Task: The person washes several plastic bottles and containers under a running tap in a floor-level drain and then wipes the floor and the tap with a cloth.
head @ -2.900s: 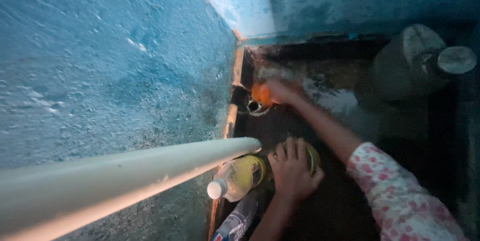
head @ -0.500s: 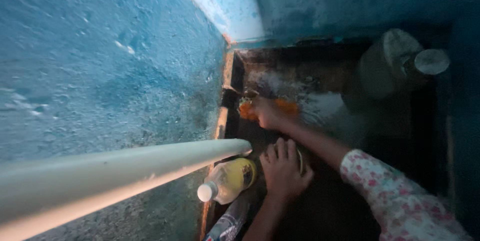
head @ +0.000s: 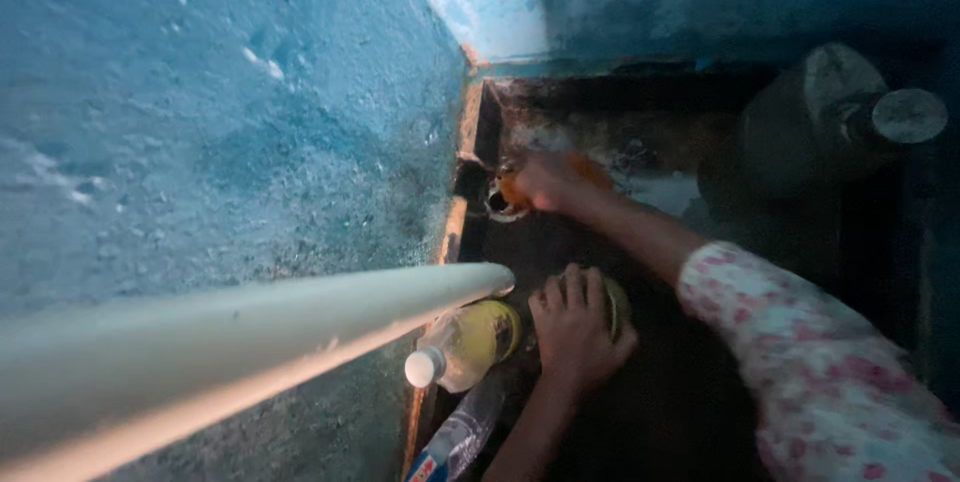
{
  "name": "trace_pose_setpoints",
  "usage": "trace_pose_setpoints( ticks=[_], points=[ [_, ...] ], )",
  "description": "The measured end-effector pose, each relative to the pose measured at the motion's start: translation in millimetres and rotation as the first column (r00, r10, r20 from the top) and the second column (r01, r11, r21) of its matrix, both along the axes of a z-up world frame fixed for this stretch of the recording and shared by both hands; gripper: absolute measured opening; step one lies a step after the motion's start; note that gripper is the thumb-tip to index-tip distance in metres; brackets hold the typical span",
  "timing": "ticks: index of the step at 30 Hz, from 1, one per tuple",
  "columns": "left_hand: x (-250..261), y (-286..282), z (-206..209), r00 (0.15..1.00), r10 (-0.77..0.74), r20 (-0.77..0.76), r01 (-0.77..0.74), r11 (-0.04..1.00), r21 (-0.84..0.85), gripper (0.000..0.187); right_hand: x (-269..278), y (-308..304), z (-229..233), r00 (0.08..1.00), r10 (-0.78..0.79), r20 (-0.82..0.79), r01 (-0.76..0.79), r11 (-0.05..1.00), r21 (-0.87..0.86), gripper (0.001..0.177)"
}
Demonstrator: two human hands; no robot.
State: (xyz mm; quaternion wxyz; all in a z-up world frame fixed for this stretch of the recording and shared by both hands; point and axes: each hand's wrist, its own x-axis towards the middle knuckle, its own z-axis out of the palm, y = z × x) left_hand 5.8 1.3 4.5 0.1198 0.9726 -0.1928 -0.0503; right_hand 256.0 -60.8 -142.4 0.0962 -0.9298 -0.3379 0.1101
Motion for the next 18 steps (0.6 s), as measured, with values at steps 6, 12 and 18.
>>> trace_pose_setpoints(
  ticks=[6, 12, 18],
  points=[
    [-0.5, -2.2, -0.7, 0.997, 0.009, 0.078, -0.007, 1.000, -0.024, 0.087, -13.2, 24.5, -6.3, 0.935, -0.346, -0.080, 0.342, 0.818, 0.461, 0.022],
    [-1.1, -3.1, 5.5, 0.999, 0.002, 0.036, -0.001, 1.000, -0.024, 0.087, -35.4, 2.7, -41.8, 0.971, -0.006, -0.239, 0.087, 0.940, 0.329, 0.034],
    [-3.6, -3.7, 7.5, 1.000, 0.011, -0.029, -0.012, 1.000, -0.016, 0.087, -11.9, -5.5, -17.3, 0.987, -0.144, -0.073, 0.157, 0.962, 0.226, 0.064]
  ],
)
